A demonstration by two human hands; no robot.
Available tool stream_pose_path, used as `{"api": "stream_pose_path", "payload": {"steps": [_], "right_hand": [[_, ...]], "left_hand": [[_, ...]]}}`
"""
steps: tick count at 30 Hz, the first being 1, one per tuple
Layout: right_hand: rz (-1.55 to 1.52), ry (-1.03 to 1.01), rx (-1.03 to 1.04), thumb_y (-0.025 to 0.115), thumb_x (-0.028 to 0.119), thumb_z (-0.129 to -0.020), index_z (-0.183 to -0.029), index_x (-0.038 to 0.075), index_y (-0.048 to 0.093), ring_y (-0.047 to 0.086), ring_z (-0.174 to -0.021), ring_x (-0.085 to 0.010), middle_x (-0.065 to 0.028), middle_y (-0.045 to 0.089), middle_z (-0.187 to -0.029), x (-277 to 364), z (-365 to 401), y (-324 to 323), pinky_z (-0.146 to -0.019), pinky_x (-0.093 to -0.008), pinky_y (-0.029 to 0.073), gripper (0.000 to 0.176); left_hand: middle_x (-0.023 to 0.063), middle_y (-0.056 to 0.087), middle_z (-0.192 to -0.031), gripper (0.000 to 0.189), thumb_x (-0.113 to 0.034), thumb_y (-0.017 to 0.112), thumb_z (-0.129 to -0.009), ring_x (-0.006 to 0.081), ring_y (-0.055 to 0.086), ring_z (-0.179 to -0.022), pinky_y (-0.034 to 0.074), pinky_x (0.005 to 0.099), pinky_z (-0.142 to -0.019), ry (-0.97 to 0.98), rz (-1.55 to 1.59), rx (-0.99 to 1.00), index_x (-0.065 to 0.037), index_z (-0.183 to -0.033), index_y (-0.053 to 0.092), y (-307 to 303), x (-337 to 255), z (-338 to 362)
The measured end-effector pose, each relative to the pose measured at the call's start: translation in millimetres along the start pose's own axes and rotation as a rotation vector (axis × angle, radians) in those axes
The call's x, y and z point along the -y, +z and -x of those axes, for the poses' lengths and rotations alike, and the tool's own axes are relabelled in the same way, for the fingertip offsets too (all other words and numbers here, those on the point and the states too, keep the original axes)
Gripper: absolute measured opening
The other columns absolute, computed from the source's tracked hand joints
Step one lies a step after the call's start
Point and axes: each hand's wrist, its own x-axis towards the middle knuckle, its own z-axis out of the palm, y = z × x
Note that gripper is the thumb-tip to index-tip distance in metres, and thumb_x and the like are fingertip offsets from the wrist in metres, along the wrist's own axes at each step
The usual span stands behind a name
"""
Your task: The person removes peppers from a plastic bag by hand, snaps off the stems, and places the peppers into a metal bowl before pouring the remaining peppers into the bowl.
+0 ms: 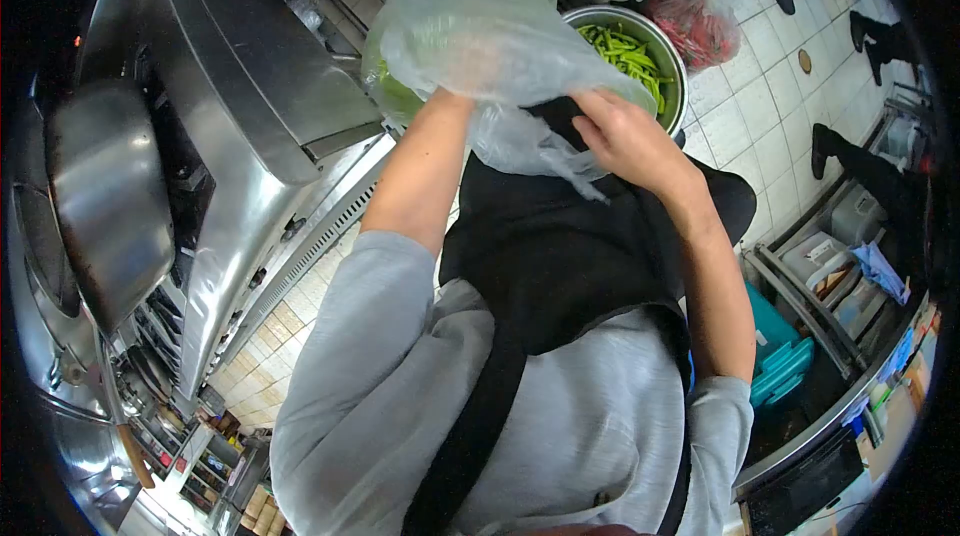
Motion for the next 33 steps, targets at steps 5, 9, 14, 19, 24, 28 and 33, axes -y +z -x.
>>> {"api": "stream_pose_path", "payload": {"steps": [5, 9, 14, 19, 24, 28, 33], "right_hand": [[-0.080, 0.017, -0.087, 0.058, 0.010, -0.093, -0.110, -0.001, 0.059, 0.060, -0.092, -0.0416, -0.0230, 0.063, -0.095, 5, 8, 2, -0.078, -0.0464, 0.048, 0.021], [-0.143, -0.038, -0.150, 0.058, 0.010, -0.091, -0.119, 0.002, 0.057, 0.062, -0.096, -0.0419, -0.0241, 0.064, -0.100, 11, 8, 7, -0.082, -0.0490, 0.049, 0.029], [-0.234, -0.047, -0.256, 0.058, 0.009, -0.092, -0.122, 0.002, 0.057, 0.062, -0.101, -0.0408, -0.0230, 0.064, -0.107, 26, 10, 6, -0.085, -0.0453, 0.050, 0.030], [-0.346, -0.063, -0.289, 0.059, 0.010, -0.093, -0.125, 0.002, 0.058, 0.063, -0.102, -0.0380, -0.0220, 0.064, -0.113, 36, 9, 0, -0.088, -0.0410, 0.051, 0.033], [-0.375, -0.079, -0.317, 0.060, 0.011, -0.096, -0.131, 0.004, 0.056, 0.065, -0.094, -0.0210, -0.0118, 0.066, -0.115, 38, 23, 15, -0.078, -0.0315, 0.052, 0.036], [-0.592, 0.060, -0.230, 0.058, 0.017, -0.098, -0.130, 0.002, 0.056, 0.065, -0.100, -0.0206, -0.0126, 0.066, -0.116, 40, 45, 22, -0.082, -0.0330, 0.052, 0.035], [-1.125, 0.187, -0.132, 0.049, 0.030, -0.104, -0.135, 0.002, 0.053, 0.062, -0.100, -0.0163, -0.0098, 0.066, -0.112, 29, 89, 36, -0.081, -0.0316, 0.053, 0.042]], "left_hand": [[0.0117, 0.056, -0.137, 0.041, -0.031, 0.055, -0.094, 0.0302, 0.050, -0.128, 0.035, 0.0413, -0.111, 0.001, -0.313, 0.114, -0.013, -0.131, 0.061, -5, 9, 12], [0.0128, 0.056, -0.138, 0.040, -0.030, 0.055, -0.095, 0.0296, 0.051, -0.127, 0.037, 0.0411, -0.110, 0.007, -0.278, 0.033, -0.013, -0.131, 0.060, -18, 30, 30], [0.0173, 0.060, -0.131, 0.036, -0.024, 0.054, -0.097, 0.0302, 0.056, -0.123, 0.043, 0.0418, -0.104, -0.412, -0.461, 0.058, -0.011, -0.130, 0.059, -81, -82, 72], [0.0236, 0.068, -0.091, 0.028, -0.020, 0.056, -0.098, 0.0465, 0.065, -0.086, 0.052, 0.0469, -0.075, -0.352, -0.135, -0.392, -0.010, -0.124, 0.056, -124, -142, 103], [0.0020, 0.067, -0.093, 0.027, -0.017, 0.054, -0.102, 0.0081, 0.059, -0.087, 0.048, 0.0248, -0.078, -0.371, 0.154, -0.354, 0.001, -0.123, 0.060, -136, -156, 121], [0.0037, 0.070, -0.095, 0.026, -0.017, 0.055, -0.102, 0.0110, 0.062, -0.092, 0.048, 0.0262, -0.085, -0.334, 0.287, 0.059, 0.000, -0.120, 0.062, -153, -207, 129], [0.0097, 0.068, -0.119, 0.028, -0.009, 0.052, -0.099, 0.0243, 0.057, -0.122, 0.042, 0.0345, -0.103, 0.124, 0.434, 0.312, -0.003, -0.124, 0.062, -100, -238, 125]]}}
